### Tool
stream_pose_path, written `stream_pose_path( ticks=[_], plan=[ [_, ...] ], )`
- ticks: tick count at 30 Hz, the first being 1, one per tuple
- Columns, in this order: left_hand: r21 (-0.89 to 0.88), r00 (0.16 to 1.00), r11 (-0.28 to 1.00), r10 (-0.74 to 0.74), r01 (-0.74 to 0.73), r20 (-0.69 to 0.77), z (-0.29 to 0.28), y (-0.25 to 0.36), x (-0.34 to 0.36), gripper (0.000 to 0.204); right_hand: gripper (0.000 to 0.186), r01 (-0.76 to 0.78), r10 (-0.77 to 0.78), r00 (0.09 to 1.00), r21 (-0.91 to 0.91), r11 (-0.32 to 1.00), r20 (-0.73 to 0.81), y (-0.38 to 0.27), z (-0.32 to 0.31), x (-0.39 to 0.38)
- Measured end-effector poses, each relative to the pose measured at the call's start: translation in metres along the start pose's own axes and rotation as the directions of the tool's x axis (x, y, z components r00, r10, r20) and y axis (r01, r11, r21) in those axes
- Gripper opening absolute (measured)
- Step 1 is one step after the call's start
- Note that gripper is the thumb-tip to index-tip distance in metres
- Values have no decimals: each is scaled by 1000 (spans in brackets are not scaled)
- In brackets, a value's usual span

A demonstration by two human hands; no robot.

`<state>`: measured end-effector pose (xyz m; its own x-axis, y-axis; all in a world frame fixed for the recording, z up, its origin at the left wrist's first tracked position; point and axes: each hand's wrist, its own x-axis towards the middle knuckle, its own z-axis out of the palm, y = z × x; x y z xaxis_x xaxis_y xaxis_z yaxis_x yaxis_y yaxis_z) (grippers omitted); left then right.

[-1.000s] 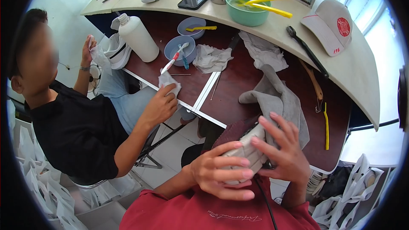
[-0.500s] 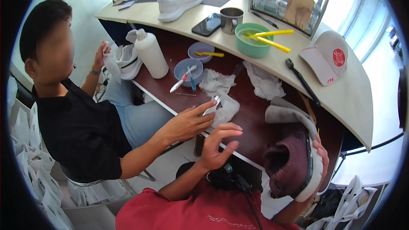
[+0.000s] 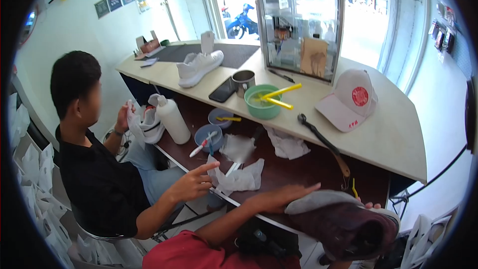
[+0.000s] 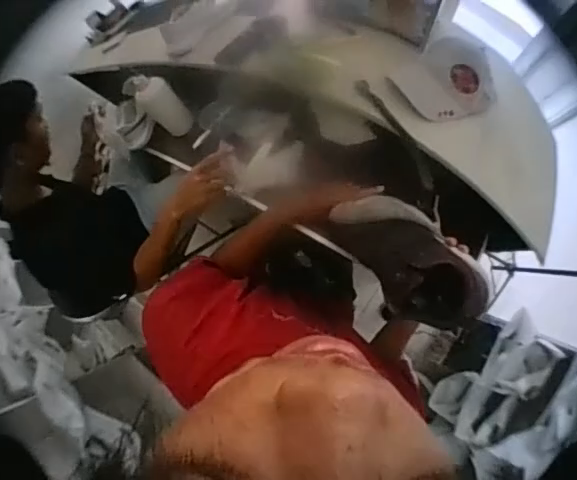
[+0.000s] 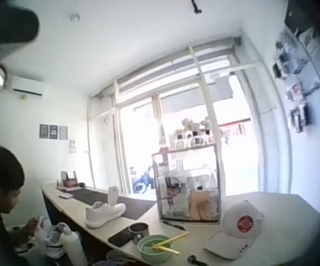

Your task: Cleaning and repairing the sole of a shoe at a workbench.

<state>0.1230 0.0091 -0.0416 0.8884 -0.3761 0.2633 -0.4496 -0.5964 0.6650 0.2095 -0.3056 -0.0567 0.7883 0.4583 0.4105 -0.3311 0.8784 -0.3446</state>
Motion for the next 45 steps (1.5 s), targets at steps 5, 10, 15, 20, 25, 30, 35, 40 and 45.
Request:
stream_pose_path(
  ticks=[5, 10, 15, 20, 25, 30, 35, 40, 45],
  plan=[
    [-278, 966, 936, -245, 214, -80, -2, -4, -22, 54, 31, 90, -60, 994, 355, 931, -93, -35, -2, -3],
    [-193, 822, 938, -347, 290, -452, -4, 6, -54, 44, 52, 382, -351, 899, -75, 921, 263, -53, -32, 28],
    [56, 770, 857, -430, 513, -472, 8, 27, -81, 58, 50, 218, -194, 971, -183, 959, 139, -33, -37, 57],
    [121, 681, 887, -249, 446, -688, -5, 81, -108, 82, 48, -28, -3, 996, -345, 938, -88, 3, -4, 52],
    [-173, 429, 955, -265, 242, -863, 1, 103, -135, 40, 43, 43, 8, 997, -625, 779, 77, 55, 45, 54],
    [-150, 261, 984, -170, 93, -950, 5, 91, -156, 32, 79, 314, 299, 853, -879, 360, 427, 75, 116, 85],
    [-291, 302, 954, -256, -77, -918, -9, 73, -146, 70, 95, 466, 496, 706, -859, 212, 505, 114, 107, 95],
    [-78, 675, 995, -103, 68, -731, -36, 81, -124, 79, 93, 525, 627, 641, -849, 64, 443, 152, 112, 84],
    [-179, 660, 982, -174, 60, -731, -22, 60, -117, 68, 98, 547, 628, 661, -836, -29, 411, 156, 106, 77]
  ],
)
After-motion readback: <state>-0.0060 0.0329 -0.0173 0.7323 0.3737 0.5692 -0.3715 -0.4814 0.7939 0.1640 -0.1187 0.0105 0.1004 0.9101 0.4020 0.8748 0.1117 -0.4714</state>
